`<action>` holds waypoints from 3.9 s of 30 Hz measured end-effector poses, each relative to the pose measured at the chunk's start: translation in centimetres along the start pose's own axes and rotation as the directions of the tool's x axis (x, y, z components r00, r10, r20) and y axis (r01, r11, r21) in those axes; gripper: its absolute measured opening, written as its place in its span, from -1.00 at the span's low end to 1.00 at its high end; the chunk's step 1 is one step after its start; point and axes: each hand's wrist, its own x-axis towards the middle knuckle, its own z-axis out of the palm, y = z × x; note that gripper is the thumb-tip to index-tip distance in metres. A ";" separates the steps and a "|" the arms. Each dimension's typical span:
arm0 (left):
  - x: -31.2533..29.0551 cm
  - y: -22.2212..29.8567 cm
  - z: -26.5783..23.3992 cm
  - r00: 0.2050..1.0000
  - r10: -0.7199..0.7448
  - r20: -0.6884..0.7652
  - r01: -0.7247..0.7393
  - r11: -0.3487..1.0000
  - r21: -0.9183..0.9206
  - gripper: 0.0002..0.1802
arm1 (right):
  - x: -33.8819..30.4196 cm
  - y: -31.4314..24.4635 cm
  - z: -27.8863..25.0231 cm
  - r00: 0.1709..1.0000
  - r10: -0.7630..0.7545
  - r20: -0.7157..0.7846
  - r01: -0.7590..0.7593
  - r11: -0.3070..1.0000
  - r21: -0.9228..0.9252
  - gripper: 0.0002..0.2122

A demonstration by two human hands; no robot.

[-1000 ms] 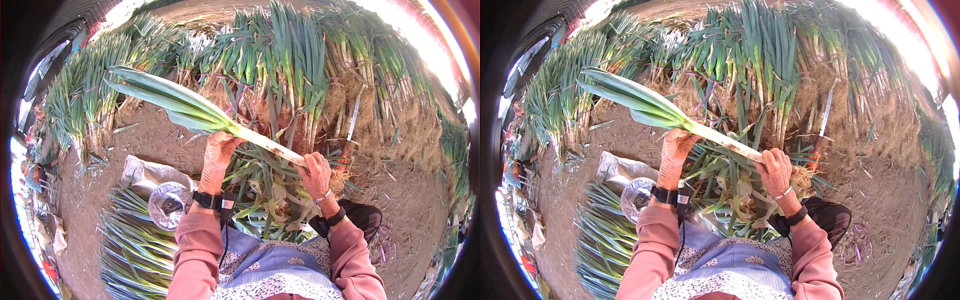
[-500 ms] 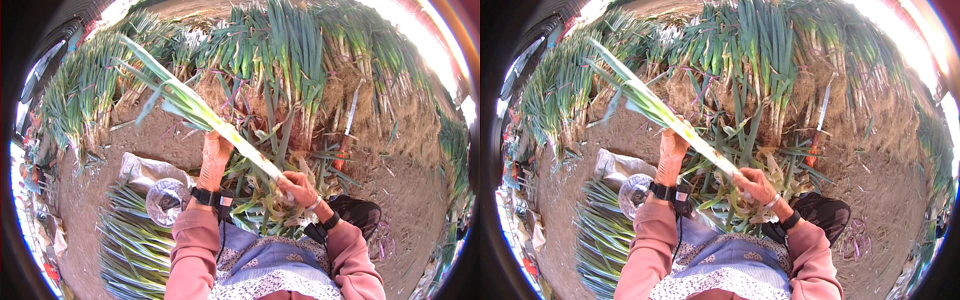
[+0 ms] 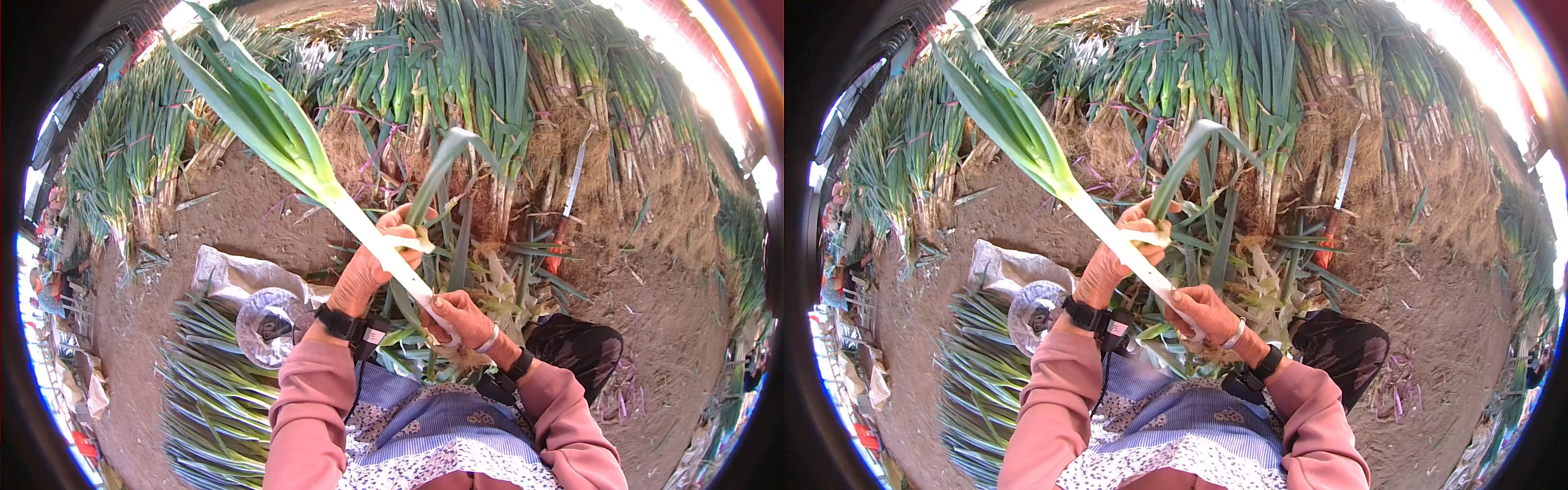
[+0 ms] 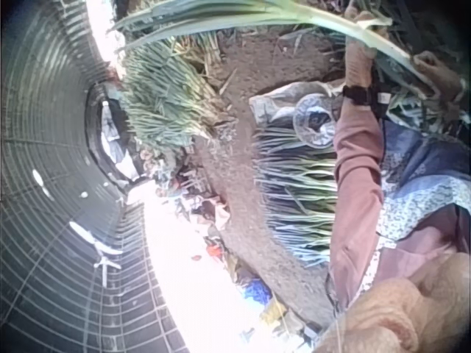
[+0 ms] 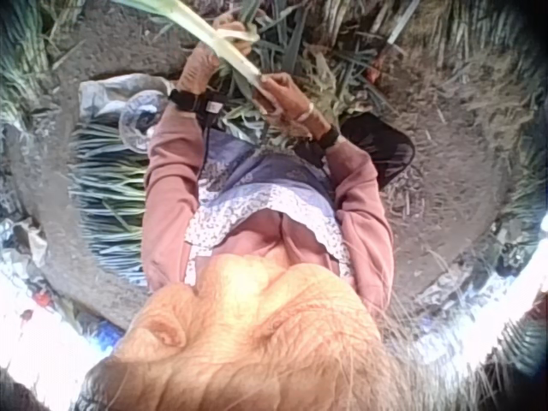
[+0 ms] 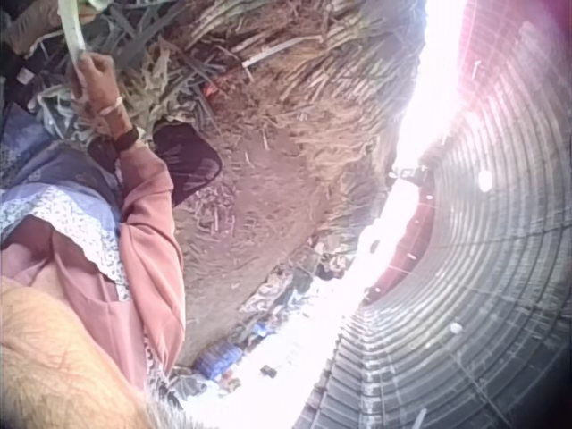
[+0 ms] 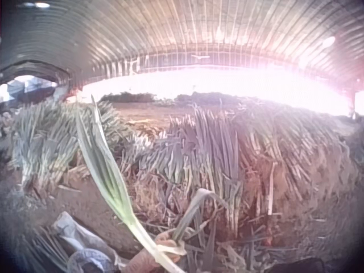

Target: The person picks up a leek from a pile, peels away the outer layers by hand, and places the cleaned leek onto a separate pile before repeating the process with another leek.

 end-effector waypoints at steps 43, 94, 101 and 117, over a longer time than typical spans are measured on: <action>-2.7 5.5 -4.1 0.670 0.697 -0.256 -0.714 0.699 0.033 -0.60 | -1.6 1.5 -10.2 0.869 -0.437 -0.234 0.174 0.711 -0.681 -0.90; 1.4 1.7 -4.6 0.726 0.262 -0.636 -0.359 0.933 -0.026 -0.81 | -5.0 -3.6 -0.1 0.961 -0.272 -0.048 0.185 0.760 -0.623 -0.75; 4.4 -2.5 -2.8 0.691 0.190 -0.698 -0.216 0.975 0.052 -0.85 | -10.6 -3.7 1.2 0.917 -0.383 -0.110 0.182 0.648 -0.739 -0.86; 1.9 6.3 -11.1 -0.002 0.606 -0.796 -0.569 0.653 0.499 -0.75 | -7.0 -4.6 -5.7 0.815 -0.532 -0.228 -0.279 -0.015 -0.960 -0.37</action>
